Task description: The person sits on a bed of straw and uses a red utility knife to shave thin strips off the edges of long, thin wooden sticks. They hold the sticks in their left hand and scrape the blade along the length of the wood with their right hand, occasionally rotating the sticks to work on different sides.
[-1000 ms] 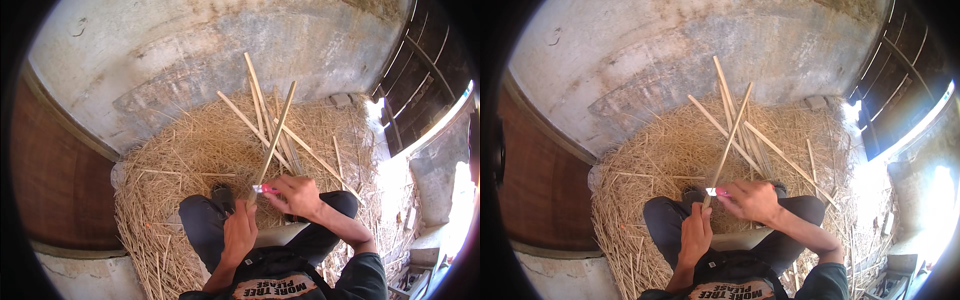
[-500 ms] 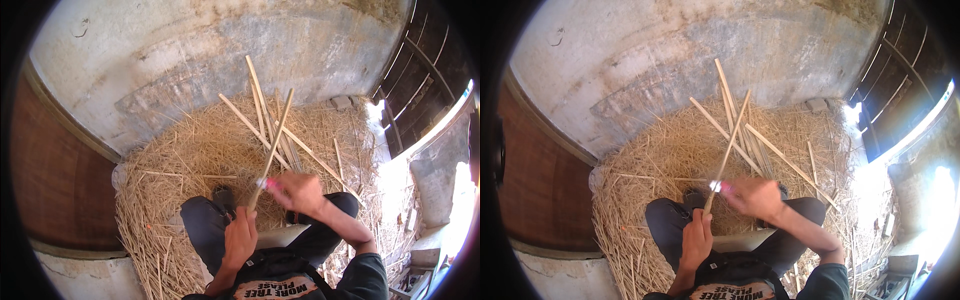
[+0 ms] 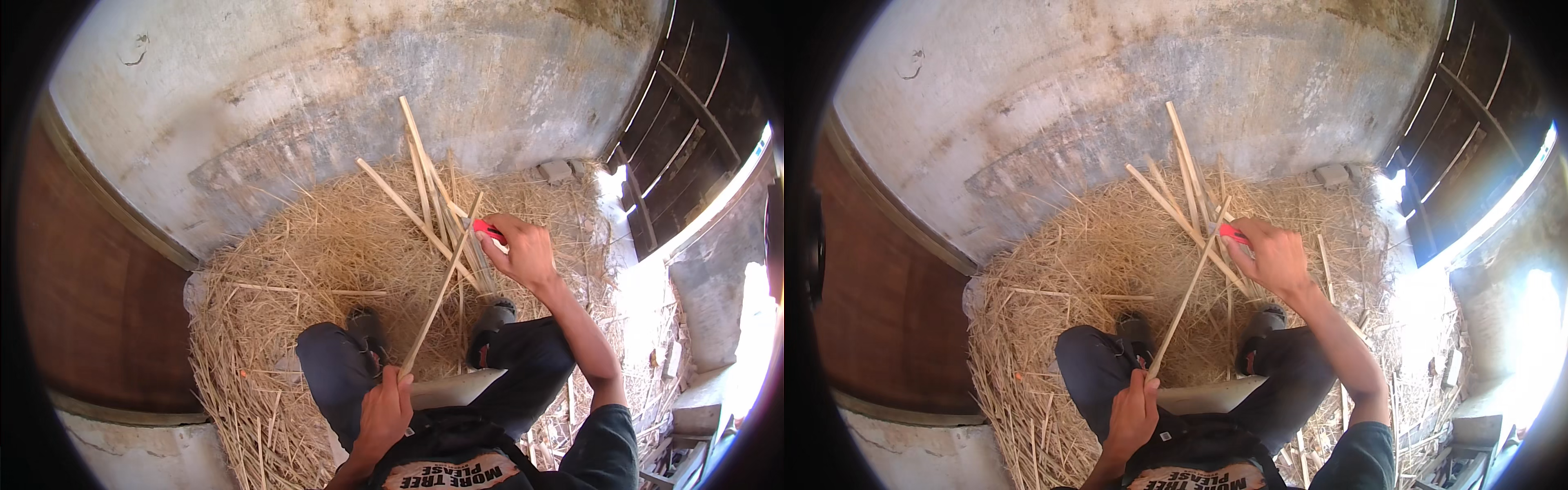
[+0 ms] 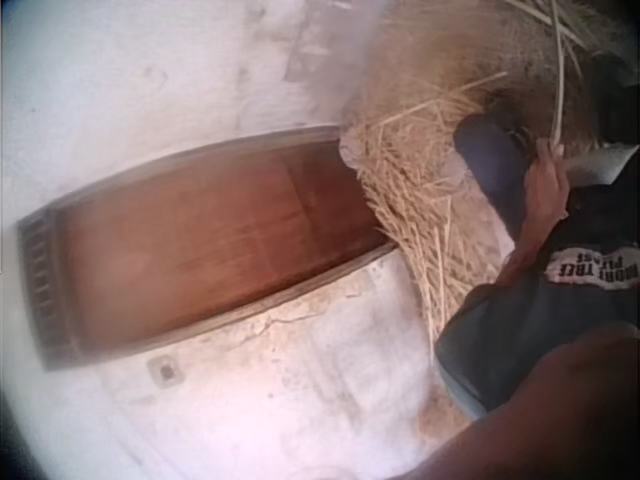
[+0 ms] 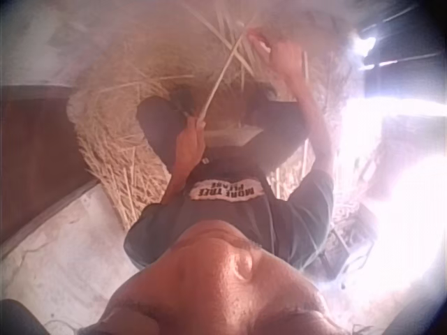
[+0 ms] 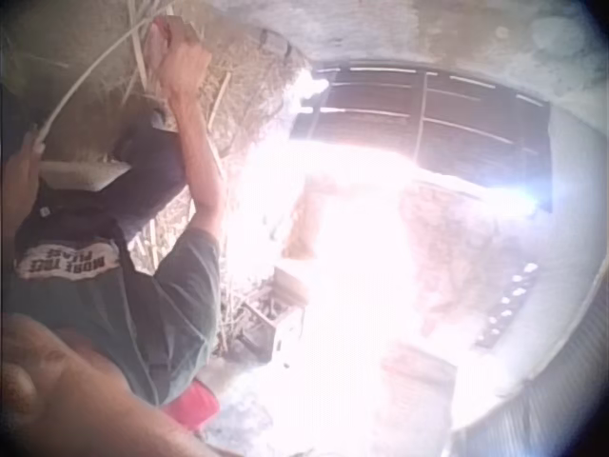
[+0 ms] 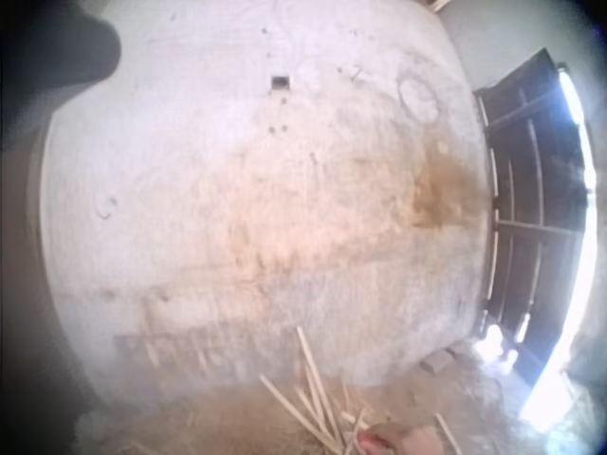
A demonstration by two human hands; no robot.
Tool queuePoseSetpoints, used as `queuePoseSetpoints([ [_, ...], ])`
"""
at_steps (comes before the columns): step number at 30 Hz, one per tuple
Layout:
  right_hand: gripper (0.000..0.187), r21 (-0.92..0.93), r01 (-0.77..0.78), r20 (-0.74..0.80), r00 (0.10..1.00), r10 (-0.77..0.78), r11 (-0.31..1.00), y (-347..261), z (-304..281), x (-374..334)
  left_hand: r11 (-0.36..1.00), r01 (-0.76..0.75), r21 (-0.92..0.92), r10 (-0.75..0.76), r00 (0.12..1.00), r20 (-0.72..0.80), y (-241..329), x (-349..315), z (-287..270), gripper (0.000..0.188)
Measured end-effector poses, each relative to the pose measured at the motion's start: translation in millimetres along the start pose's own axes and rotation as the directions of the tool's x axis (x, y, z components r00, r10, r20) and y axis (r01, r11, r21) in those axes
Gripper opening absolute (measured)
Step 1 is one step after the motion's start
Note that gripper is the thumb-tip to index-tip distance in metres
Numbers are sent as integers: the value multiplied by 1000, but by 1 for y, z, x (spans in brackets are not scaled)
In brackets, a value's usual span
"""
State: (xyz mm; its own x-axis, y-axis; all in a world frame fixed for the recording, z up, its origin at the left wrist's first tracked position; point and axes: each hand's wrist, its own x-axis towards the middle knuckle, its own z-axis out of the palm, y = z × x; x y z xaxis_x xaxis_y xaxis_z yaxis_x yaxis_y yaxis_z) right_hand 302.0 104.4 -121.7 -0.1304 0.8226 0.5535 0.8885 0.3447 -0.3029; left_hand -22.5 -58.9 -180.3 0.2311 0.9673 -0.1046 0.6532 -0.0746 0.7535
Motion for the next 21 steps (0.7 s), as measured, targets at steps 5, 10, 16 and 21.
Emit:
queuePoseSetpoints([
  [5, 31, 18, 3, -73, 997, -2, 1000, 16, 7, 16, 999, 38, -1, -38, 999, 22, 3, -5, -6, 26],
  [10, 40, -186, -382, -108, 924, 368, 905, 104, -25, 43, 993, 119, -12, -116, 982, 150, -5, -26, -9, 29],
  [16, 40, -130, -408, 14, 911, 413, 904, 95, -34, 15, 970, 88, -227, -70, 994, 86, -27, -4, -8, 36],
  [21, 22, 234, -259, 104, 965, 240, 937, -27, -27, -33, 887, 65, -457, -16, 994, 109, -13, 32, -11, 41],
])
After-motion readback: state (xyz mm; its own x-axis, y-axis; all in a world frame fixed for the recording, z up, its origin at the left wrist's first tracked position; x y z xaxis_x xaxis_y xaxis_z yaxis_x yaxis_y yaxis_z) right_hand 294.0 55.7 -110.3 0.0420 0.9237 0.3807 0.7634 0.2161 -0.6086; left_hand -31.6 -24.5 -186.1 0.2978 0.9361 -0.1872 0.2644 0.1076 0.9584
